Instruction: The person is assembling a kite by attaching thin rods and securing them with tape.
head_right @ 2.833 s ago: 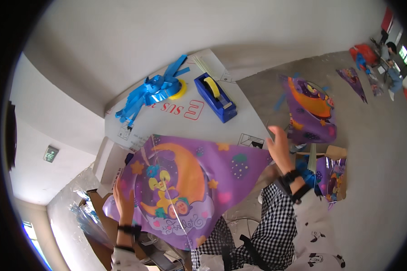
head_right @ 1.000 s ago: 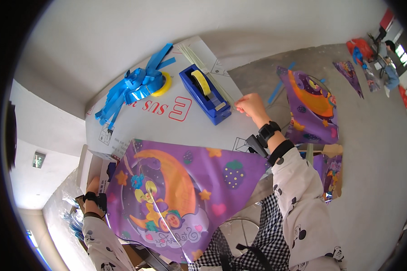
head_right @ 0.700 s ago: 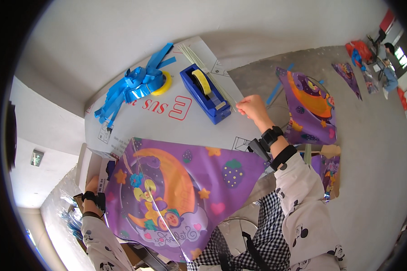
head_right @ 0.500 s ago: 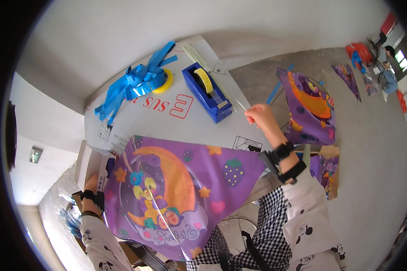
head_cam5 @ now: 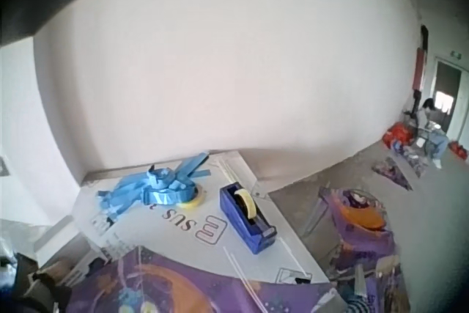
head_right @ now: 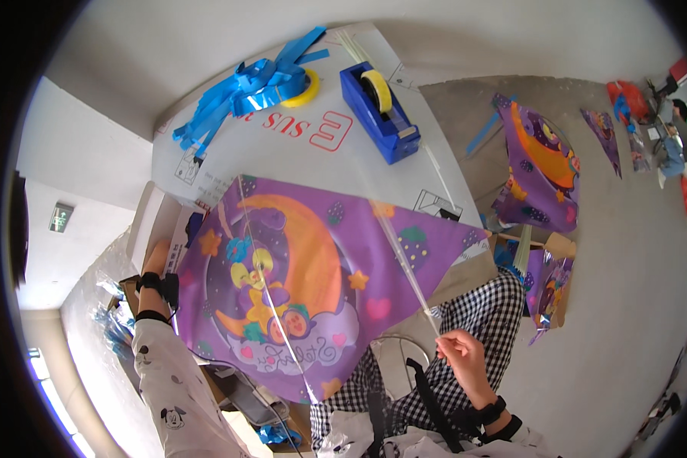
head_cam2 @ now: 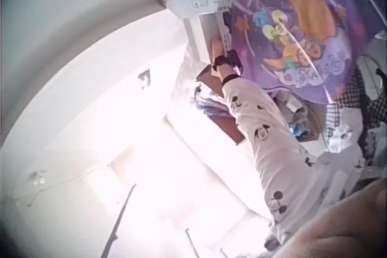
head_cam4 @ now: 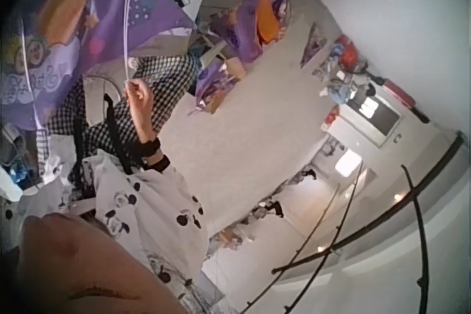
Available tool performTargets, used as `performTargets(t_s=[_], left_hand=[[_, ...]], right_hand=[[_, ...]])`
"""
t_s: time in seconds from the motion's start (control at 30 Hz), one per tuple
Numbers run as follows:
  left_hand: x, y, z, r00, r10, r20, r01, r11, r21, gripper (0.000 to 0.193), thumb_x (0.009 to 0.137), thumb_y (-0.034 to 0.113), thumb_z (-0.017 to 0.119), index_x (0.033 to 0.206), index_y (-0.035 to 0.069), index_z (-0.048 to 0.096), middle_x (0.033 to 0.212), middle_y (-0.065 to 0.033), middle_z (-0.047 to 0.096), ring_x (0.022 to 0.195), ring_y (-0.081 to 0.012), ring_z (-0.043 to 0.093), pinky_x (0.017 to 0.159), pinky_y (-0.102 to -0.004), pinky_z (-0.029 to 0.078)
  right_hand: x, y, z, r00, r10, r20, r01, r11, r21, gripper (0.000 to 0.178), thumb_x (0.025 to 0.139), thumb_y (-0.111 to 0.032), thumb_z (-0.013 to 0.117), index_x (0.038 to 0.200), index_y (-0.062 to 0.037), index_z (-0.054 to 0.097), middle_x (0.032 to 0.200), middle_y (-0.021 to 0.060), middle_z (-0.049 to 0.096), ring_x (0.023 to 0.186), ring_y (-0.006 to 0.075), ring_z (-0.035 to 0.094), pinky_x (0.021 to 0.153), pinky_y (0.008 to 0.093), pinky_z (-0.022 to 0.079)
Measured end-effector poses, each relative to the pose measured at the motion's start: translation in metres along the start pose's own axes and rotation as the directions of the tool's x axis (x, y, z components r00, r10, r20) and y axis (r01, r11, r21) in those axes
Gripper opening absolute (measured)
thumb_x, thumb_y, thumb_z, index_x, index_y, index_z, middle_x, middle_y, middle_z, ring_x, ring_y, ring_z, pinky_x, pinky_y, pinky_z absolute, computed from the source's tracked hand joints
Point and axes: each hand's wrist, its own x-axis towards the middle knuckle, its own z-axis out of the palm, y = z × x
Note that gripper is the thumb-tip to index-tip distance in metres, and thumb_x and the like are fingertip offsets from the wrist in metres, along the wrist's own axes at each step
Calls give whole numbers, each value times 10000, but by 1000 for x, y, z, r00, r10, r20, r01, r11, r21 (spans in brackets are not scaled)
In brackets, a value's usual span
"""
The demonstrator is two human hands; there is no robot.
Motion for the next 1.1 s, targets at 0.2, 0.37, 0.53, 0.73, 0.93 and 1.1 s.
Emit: performTargets(t_s=[0.2, 0.37, 0.53, 0.73, 0.93, 1.1], left_hand=[[-30, 46, -26, 999, 52, -8, -53, 995, -80, 179, 801, 129, 677, 847, -44, 688, 733, -131, 684, 644, -177, 640, 594, -321, 495], [-83, 100, -48, 863, 49, -503, -184, 957, -224, 167, 880, 126, 632, 919, -35, 655, 758, -72, 665, 717, -135, 606, 673, -284, 482], [-278, 198, -62, 973, -26, -230, -152, 676, -721, 81, 908, 39, 597, 863, 19, 662, 740, 10, 627, 700, -38, 550, 603, -194, 425], [-395, 279, 44, 985, 174, 15, -2, 99, -995, 35, 824, 13, 693, 841, -16, 682, 1154, -106, 611, 1069, -192, 581, 887, -294, 462], [-431, 327, 38, 970, 147, -194, -214, 129, -968, 66, 832, 5, 703, 877, -29, 670, 1151, -148, 642, 1006, -178, 608, 912, -311, 457], [-469, 333, 32, 944, 217, -247, -292, 213, -932, 110, 798, -1, 740, 890, -25, 682, 988, -98, 692, 821, -104, 617, 728, -235, 495]], right_hand=[[14, 42, 17, 997, -16, 75, 24, 993, -117, 159, 947, -139, 601, 911, 15, 586, 765, 44, 636, 697, 101, 618, 615, 222, 487], [-2, 35, 18, 990, 63, 129, -54, 996, -77, 154, 942, -157, 609, 911, -8, 586, 771, 35, 648, 716, 80, 618, 599, 200, 454], [-54, 13, 12, 964, 32, 263, -22, 999, -42, 121, 930, -122, 613, 901, -4, 611, 805, 40, 659, 731, 92, 625, 628, 206, 467], [-109, 6, -2, 903, 14, 429, -7, 1000, -18, 87, 915, -67, 621, 937, 14, 643, 852, 62, 660, 779, 118, 641, 673, 217, 486], [-147, 6, -26, 919, -121, 376, 230, 938, -259, 89, 883, -83, 651, 877, 5, 659, 820, 54, 670, 748, 117, 640, 656, 233, 477], [-165, -16, -33, 840, -366, 401, 521, 753, -403, 220, 868, -86, 658, 1076, -20, 627, 1087, 97, 654, 1010, 193, 616, 880, 327, 477]])
